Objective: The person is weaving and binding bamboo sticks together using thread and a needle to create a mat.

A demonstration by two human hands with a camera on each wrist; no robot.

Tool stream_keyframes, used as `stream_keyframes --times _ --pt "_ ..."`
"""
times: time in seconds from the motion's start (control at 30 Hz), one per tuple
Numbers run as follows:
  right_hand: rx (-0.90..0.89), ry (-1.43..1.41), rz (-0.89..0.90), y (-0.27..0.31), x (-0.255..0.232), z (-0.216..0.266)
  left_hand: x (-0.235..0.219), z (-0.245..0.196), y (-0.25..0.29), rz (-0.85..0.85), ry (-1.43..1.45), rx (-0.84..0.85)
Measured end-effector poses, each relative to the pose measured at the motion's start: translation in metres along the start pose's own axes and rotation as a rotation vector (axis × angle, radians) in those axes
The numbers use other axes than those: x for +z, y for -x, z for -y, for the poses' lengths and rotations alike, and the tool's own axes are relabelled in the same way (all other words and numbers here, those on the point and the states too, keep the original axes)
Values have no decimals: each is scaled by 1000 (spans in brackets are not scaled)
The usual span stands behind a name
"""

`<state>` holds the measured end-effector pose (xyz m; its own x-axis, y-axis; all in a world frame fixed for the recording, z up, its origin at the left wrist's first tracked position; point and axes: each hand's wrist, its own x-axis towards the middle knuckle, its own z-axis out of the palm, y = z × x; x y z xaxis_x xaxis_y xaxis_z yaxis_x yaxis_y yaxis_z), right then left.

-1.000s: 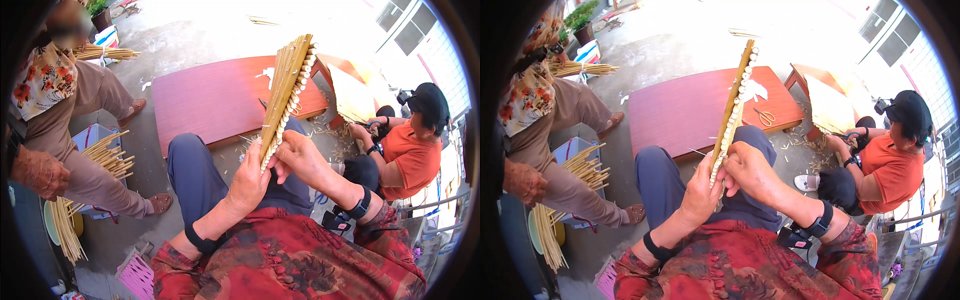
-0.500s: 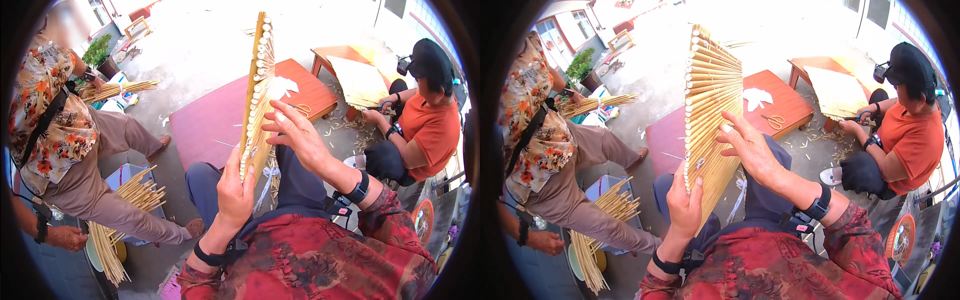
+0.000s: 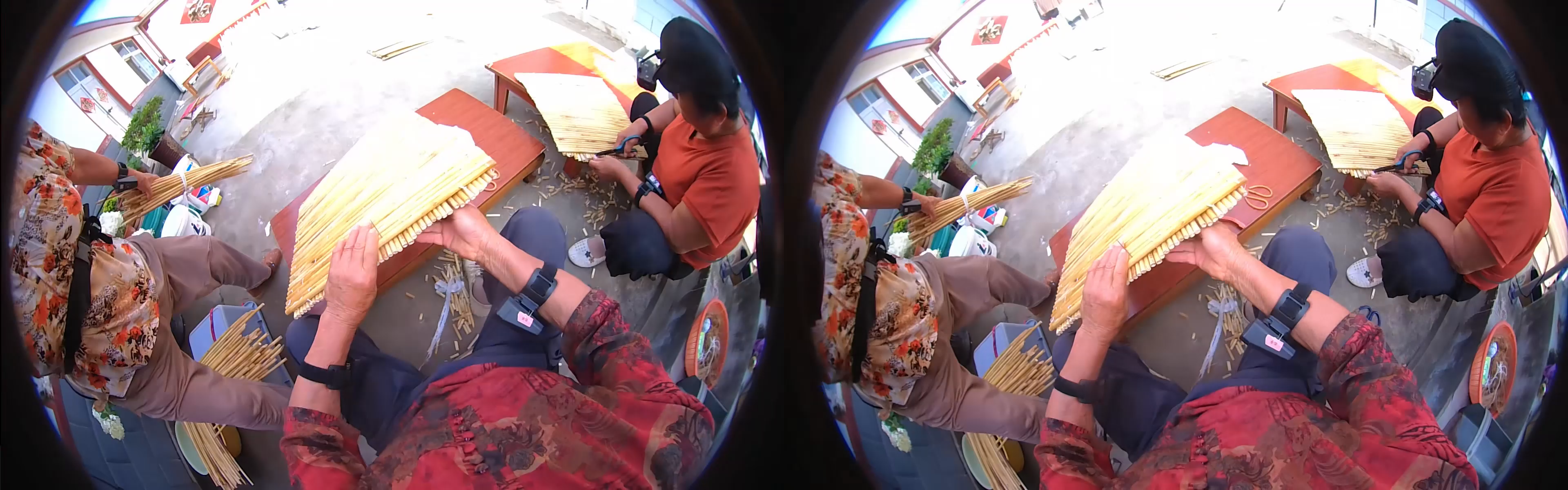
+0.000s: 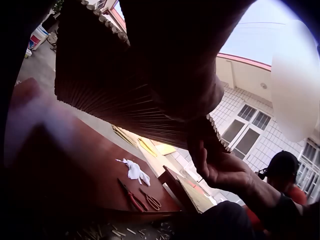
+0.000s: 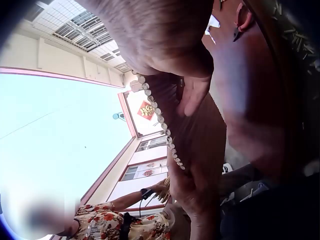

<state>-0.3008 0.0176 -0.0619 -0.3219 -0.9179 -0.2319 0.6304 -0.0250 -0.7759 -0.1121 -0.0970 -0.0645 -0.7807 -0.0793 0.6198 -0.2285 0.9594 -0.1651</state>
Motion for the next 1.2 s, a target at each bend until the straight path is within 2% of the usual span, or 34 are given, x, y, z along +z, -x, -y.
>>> stream_keyframes --times 0.03,0.17,0.3,0.37,0.4,0.43,0.5,0.57,0.6,0.63,0.7,0.73,0.77,0.8,0.83,0.87,0.9,0.97,1.03,1.17,1.2 --pt "11 30 23 -4 -13 -15 9 5 6 77 7 22" --pt "175 -31 -122 1 -41 -59 27 7 15 242 35 126" --pt "370 79 -157 7 -66 -97 51 6 36 341 59 93" --pt "652 368 77 16 -71 -109 70 5 57 404 82 -56" --pt "658 501 135 20 -68 -109 81 4 65 431 104 -125" --pt "670 500 140 20 -65 -105 89 3 74 440 106 -134" --pt "638 960 399 14 -61 -94 104 1 90 441 10 -211" --pt "549 968 342 4 -68 -78 116 0 98 499 43 -286" --pt "517 987 308 -4 -74 -67 119 -1 100 526 -7 -378" --pt "453 1001 251 -12 -83 -59 120 -2 104 560 -60 -470" --pt "256 1095 -34 -30 -91 -41 136 -1 117 528 -95 -514" --pt "144 1193 -126 -38 -94 -34 139 -1 116 561 -97 -597" --pt "148 1197 -124 -44 -96 -32 138 -2 112 595 -98 -679" --pt "-59 1370 -272 -52 -101 -31 136 0 107 587 -95 -680" --pt "-280 1534 -431 -60 -107 -27 132 0 102 653 -80 -729" --pt "-210 1530 -441 -66 -110 -25 127 0 99 720 -65 -776" --pt "-178 1563 -443 -71 -110 -21 142 6 116 681 -92 -755" --pt "-308 1690 -537 -89 -126 -30 144 7 115 674 -90 -766" --pt "-238 1742 -536 -102 -129 -29 138 8 114 698 -58 -768" --pt "-303 1859 -640 -115 -138 -29 129 7 113 718 -48 -743" --pt "-264 1944 -617 -119 -144 -27 117 4 104 731 6 -794"
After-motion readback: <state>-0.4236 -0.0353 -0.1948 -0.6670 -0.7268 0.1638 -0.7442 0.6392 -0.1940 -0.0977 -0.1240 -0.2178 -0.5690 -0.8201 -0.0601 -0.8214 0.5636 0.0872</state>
